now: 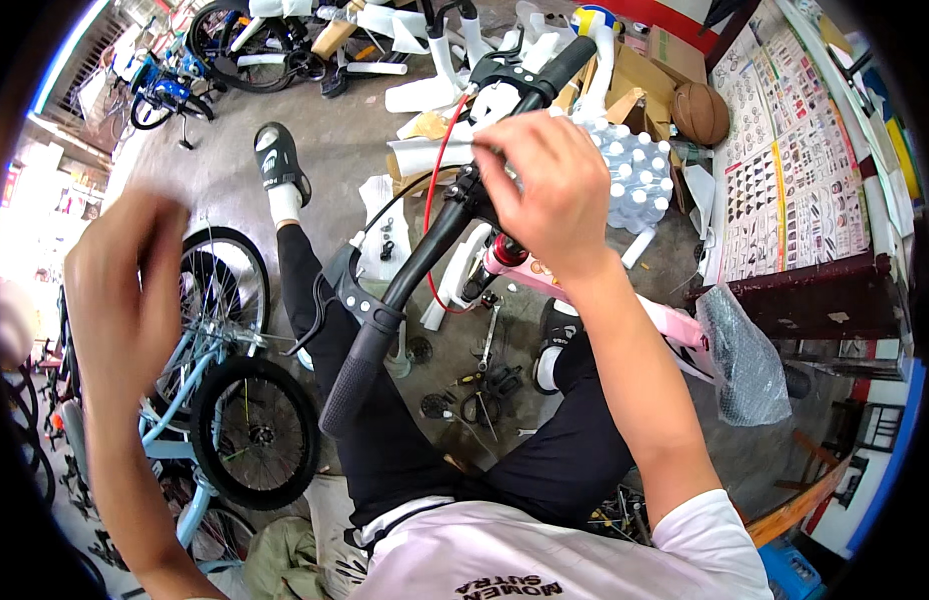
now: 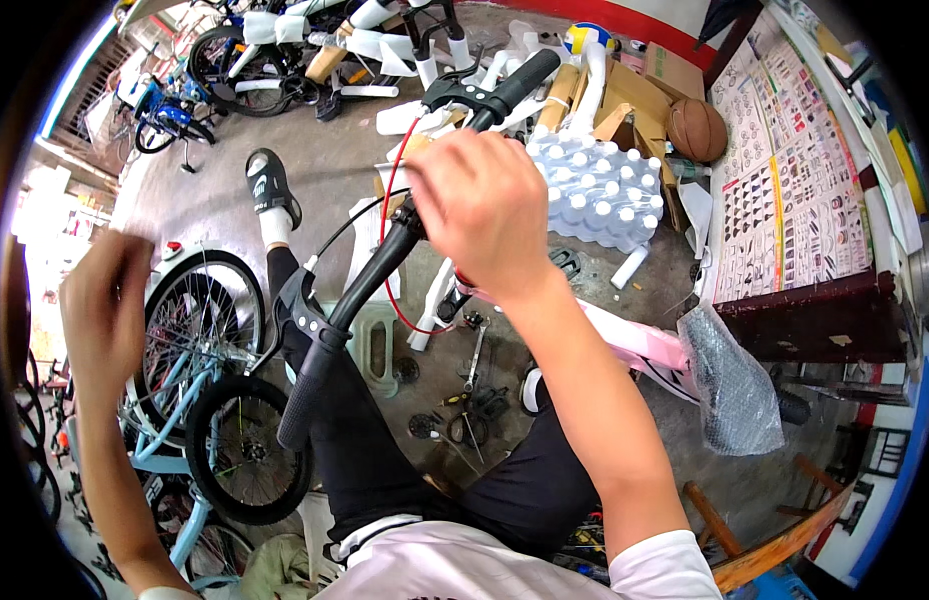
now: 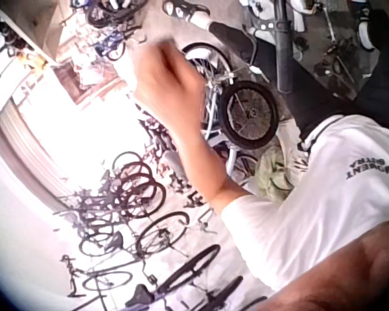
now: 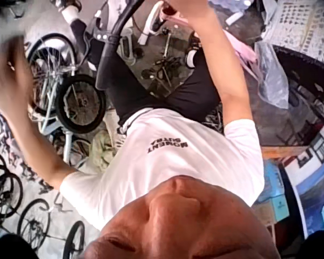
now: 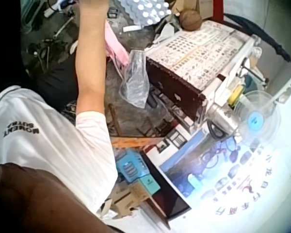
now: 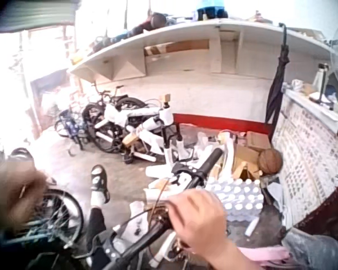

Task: The person attaches components to a bicycle handlebar using a hex key and adjusts the cables by hand.

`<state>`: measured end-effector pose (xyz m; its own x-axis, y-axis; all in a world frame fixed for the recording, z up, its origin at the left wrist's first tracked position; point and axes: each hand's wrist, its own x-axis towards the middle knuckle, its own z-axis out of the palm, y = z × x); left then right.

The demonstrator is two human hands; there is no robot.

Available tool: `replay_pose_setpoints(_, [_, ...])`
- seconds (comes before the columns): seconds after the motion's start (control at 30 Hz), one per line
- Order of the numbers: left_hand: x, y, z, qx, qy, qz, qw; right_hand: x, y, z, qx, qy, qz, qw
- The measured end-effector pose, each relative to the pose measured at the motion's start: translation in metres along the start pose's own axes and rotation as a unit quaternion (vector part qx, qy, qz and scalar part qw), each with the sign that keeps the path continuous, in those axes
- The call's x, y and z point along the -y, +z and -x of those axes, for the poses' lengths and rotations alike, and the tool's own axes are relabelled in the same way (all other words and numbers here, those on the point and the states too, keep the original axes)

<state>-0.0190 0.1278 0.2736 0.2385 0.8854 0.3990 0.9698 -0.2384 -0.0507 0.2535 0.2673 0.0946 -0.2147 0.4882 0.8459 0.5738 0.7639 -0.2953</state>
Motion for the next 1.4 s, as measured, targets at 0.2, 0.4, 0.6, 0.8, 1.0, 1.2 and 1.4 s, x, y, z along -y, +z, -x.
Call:
replay_pose_setpoints(0.2, [0.002,0.040,-0.184,-0.111,0.178,-0.168,0.963,-0.015,0.018,-0.014,0.086,0.353,-0.308,0.879])
replay_pose_setpoints(0.4, [-0.039,0.074,-0.248,-0.017,0.176,-0.232,0.957,-0.020,0.018,-0.010,0.108,0.449,-0.398,0.793])
replay_pose_setpoints(0.6, [-0.056,0.096,-0.268,-0.023,0.229,-0.245,0.942,-0.025,0.021,0.003,0.117,0.455,-0.386,0.794])
replay_pose_setpoints(0.8, [-0.065,0.117,-0.280,-0.042,0.307,-0.212,0.927,-0.026,0.014,0.006,0.149,0.471,-0.352,0.795])
replay_pose_setpoints(1.0, [-0.078,0.128,-0.305,-0.031,0.355,-0.223,0.907,-0.028,0.014,0.003,0.148,0.529,-0.423,0.720])
replay_pose_setpoints(1.2, [-0.085,0.148,-0.322,-0.019,0.406,-0.195,0.893,-0.025,0.018,0.004,0.140,0.538,-0.440,0.705])
replay_pose_setpoints(1.4, [-0.093,0.163,-0.336,0.000,0.457,-0.162,0.874,-0.030,0.013,0.008,0.164,0.552,-0.415,0.704])
